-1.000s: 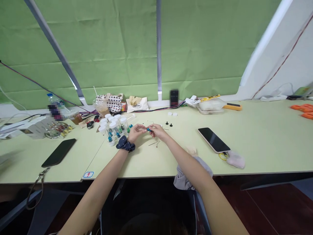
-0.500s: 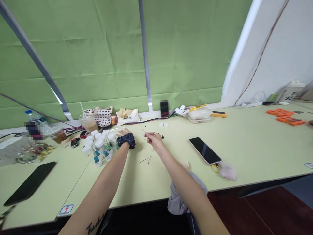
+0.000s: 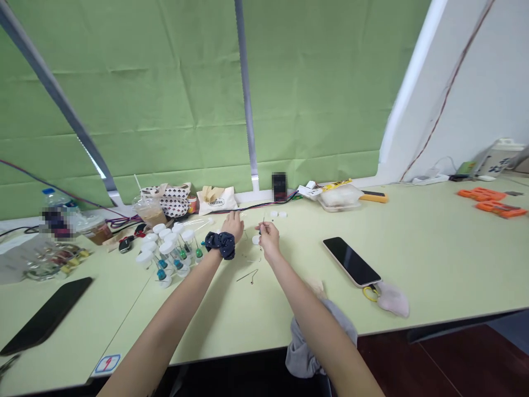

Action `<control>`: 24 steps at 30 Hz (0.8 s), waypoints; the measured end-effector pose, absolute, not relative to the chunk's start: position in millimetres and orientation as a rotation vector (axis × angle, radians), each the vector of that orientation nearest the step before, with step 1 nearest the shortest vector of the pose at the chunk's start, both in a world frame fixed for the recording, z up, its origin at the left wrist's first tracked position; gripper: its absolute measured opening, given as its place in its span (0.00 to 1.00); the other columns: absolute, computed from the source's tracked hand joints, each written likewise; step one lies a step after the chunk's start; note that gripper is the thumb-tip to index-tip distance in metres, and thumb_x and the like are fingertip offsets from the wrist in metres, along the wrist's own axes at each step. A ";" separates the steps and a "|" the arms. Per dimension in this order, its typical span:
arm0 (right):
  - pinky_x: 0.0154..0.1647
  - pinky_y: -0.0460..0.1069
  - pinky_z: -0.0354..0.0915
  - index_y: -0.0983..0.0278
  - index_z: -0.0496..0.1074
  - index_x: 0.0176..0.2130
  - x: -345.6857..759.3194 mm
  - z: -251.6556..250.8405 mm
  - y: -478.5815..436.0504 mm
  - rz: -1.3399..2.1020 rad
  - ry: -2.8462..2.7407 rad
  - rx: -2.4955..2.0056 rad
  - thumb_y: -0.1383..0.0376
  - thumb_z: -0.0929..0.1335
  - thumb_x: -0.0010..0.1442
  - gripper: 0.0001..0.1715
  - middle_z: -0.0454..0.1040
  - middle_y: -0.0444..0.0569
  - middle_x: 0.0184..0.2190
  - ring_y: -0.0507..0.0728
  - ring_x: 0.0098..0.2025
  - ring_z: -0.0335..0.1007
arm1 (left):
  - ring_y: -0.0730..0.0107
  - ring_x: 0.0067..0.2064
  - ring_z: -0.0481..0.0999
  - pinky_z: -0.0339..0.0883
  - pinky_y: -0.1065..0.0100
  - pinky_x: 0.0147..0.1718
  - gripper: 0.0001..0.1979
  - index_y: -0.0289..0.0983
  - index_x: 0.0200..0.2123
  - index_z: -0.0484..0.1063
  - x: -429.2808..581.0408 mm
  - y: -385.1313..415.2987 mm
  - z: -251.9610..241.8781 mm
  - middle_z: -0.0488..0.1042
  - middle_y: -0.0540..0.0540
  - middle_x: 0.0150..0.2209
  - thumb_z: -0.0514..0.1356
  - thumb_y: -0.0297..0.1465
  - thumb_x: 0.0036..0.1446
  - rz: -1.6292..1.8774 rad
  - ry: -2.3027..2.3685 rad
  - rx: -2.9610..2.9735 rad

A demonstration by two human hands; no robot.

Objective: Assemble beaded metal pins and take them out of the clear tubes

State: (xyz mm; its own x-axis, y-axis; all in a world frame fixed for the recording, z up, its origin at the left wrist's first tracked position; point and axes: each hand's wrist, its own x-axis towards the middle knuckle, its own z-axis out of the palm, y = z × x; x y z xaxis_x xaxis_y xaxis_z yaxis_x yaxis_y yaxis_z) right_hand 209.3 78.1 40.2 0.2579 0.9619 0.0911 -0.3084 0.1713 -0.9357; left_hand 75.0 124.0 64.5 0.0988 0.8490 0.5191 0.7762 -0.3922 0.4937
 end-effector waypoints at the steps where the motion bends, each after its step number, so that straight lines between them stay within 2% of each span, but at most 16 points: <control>1: 0.13 0.43 0.49 0.61 0.63 0.34 212.2 38.7 80.2 1.047 -0.829 -0.990 0.52 0.67 0.52 0.17 0.72 0.47 0.33 0.44 0.16 0.50 | 0.52 0.51 0.66 0.59 0.56 0.50 0.17 0.33 0.49 0.65 79.5 117.4 63.7 0.66 0.32 0.48 0.54 0.27 0.55 1.183 1.612 2.318; 3: 0.14 0.43 0.51 0.61 0.61 0.34 218.2 37.7 83.7 1.034 -0.777 -0.995 0.53 0.66 0.54 0.14 0.70 0.44 0.30 0.44 0.16 0.49 | 0.55 0.46 0.69 0.61 0.60 0.48 0.20 0.33 0.52 0.64 82.9 100.9 59.2 0.67 0.35 0.45 0.54 0.29 0.56 1.160 1.444 2.386; 6: 0.13 0.41 0.47 0.59 0.59 0.34 223.5 41.0 84.9 1.112 -0.766 -0.976 0.54 0.63 0.57 0.13 0.64 0.40 0.25 0.44 0.15 0.45 | 0.60 0.37 0.71 0.63 0.62 0.43 0.20 0.32 0.51 0.66 73.7 71.6 45.0 0.70 0.40 0.37 0.54 0.32 0.56 1.014 1.232 2.376; 10: 0.13 0.40 0.43 0.57 0.55 0.38 219.5 49.3 75.2 1.255 -0.817 -0.982 0.51 0.66 0.54 0.19 0.60 0.36 0.21 0.45 0.14 0.44 | 0.67 0.28 0.69 0.64 0.64 0.34 0.20 0.35 0.51 0.68 49.3 38.0 24.2 0.71 0.43 0.36 0.56 0.35 0.55 0.972 1.095 2.326; 13: 0.13 0.40 0.44 0.54 0.54 0.43 213.6 52.1 64.4 1.318 -0.874 -0.989 0.46 0.68 0.51 0.27 0.57 0.32 0.17 0.46 0.14 0.44 | 0.66 0.30 0.70 0.64 0.65 0.34 0.22 0.40 0.53 0.68 37.5 25.2 18.4 0.72 0.44 0.38 0.58 0.35 0.54 1.069 1.174 2.378; 17: 0.16 0.43 0.55 0.57 0.60 0.44 211.0 46.7 60.6 1.364 -0.955 -0.902 0.39 0.60 0.55 0.29 0.50 0.32 0.12 0.48 0.14 0.46 | 0.62 0.37 0.72 0.64 0.64 0.38 0.22 0.40 0.53 0.68 36.5 20.3 19.5 0.73 0.42 0.42 0.59 0.34 0.54 1.039 1.321 2.455; 20: 0.23 0.45 0.61 0.59 0.64 0.42 210.7 42.0 63.6 1.290 -0.970 -0.829 0.41 0.60 0.57 0.27 0.57 0.37 0.13 0.50 0.18 0.54 | 0.61 0.39 0.73 0.64 0.64 0.40 0.21 0.40 0.53 0.68 40.5 17.5 19.9 0.73 0.41 0.43 0.59 0.34 0.55 1.038 1.314 2.483; 22: 0.24 0.44 0.60 0.60 0.66 0.41 208.8 41.8 64.4 1.223 -1.007 -0.799 0.42 0.60 0.58 0.26 0.66 0.42 0.19 0.50 0.21 0.58 | 0.61 0.39 0.73 0.65 0.64 0.39 0.21 0.39 0.53 0.67 43.1 14.9 20.1 0.73 0.41 0.43 0.58 0.34 0.55 1.052 1.301 2.498; 24: 0.22 0.43 0.56 0.60 0.68 0.42 204.9 44.0 62.8 1.157 -1.081 -0.777 0.43 0.59 0.59 0.27 0.69 0.45 0.25 0.50 0.22 0.57 | 0.62 0.38 0.73 0.65 0.64 0.39 0.21 0.38 0.53 0.67 44.9 12.3 20.8 0.73 0.41 0.43 0.58 0.35 0.56 1.087 1.300 2.497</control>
